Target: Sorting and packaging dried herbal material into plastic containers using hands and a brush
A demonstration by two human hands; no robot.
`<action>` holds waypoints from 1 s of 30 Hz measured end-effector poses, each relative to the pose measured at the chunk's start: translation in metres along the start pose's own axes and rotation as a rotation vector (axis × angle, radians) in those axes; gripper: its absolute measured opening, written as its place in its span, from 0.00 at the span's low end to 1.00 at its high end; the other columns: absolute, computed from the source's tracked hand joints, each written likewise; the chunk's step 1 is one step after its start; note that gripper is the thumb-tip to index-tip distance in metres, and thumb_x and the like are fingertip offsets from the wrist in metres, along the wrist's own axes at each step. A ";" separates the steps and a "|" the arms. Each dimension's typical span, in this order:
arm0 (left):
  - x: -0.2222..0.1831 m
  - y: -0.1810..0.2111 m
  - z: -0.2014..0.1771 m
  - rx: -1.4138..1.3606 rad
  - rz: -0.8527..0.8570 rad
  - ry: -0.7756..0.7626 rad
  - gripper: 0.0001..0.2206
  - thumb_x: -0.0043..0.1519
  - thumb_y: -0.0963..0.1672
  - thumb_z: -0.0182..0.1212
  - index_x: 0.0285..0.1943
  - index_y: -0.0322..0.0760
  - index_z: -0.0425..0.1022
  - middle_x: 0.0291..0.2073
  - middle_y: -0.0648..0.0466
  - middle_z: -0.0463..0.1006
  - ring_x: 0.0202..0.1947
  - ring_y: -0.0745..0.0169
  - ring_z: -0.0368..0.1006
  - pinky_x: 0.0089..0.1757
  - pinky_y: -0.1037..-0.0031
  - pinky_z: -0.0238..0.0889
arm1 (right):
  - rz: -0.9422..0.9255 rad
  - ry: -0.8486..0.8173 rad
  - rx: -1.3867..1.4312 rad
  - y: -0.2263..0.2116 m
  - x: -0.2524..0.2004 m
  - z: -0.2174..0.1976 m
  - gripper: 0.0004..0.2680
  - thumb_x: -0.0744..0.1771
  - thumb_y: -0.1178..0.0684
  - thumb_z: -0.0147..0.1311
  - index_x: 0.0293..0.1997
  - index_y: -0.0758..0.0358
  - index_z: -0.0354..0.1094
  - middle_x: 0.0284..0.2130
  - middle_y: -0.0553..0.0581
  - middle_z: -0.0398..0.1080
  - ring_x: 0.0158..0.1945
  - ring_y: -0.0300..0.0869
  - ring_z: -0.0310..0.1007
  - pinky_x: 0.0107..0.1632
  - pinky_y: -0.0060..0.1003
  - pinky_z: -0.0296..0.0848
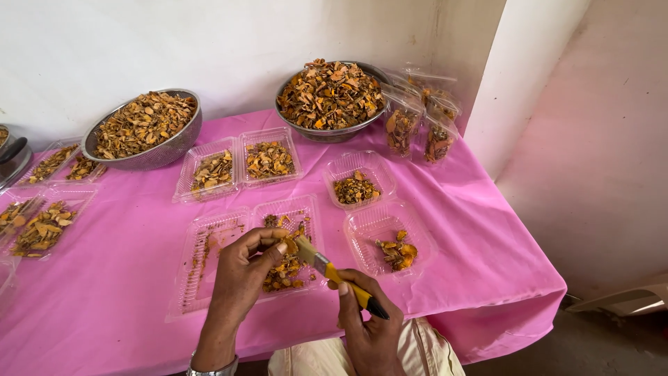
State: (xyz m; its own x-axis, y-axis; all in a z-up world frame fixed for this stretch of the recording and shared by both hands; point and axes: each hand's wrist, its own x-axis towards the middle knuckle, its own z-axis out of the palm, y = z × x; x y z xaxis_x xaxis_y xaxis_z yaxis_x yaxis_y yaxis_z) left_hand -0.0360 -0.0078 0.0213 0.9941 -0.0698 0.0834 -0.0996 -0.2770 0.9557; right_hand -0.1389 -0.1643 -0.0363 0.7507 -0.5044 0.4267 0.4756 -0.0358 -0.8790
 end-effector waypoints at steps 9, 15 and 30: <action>0.009 0.006 0.025 0.111 -0.036 -0.070 0.08 0.59 0.42 0.65 0.47 0.44 0.81 0.41 0.56 0.88 0.45 0.64 0.84 0.52 0.70 0.78 | -0.048 0.251 0.127 -0.003 0.009 -0.027 0.07 0.69 0.56 0.49 0.46 0.68 0.70 0.31 0.70 0.80 0.12 0.36 0.67 0.18 0.25 0.61; 0.017 0.026 0.102 0.259 0.178 -0.204 0.03 0.62 0.42 0.64 0.42 0.43 0.78 0.36 0.57 0.86 0.37 0.66 0.83 0.39 0.79 0.80 | -0.180 0.398 -0.033 -0.020 0.016 -0.058 0.07 0.71 0.55 0.45 0.47 0.66 0.69 0.32 0.66 0.77 0.12 0.38 0.62 0.21 0.27 0.56; -0.027 -0.046 -0.008 0.525 0.536 0.444 0.09 0.61 0.40 0.63 0.50 0.34 0.79 0.50 0.49 0.81 0.54 0.51 0.68 0.50 0.63 0.65 | -0.004 0.125 -0.049 -0.035 0.019 -0.051 0.08 0.67 0.57 0.53 0.48 0.67 0.75 0.29 0.59 0.81 0.16 0.32 0.61 0.22 0.25 0.64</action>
State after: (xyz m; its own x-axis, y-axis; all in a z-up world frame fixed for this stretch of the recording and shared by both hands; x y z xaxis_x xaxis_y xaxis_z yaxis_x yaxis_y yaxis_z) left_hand -0.0581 0.0145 -0.0227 0.7218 0.0325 0.6913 -0.4575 -0.7271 0.5118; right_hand -0.1649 -0.2165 -0.0086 0.6847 -0.6074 0.4028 0.4532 -0.0780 -0.8880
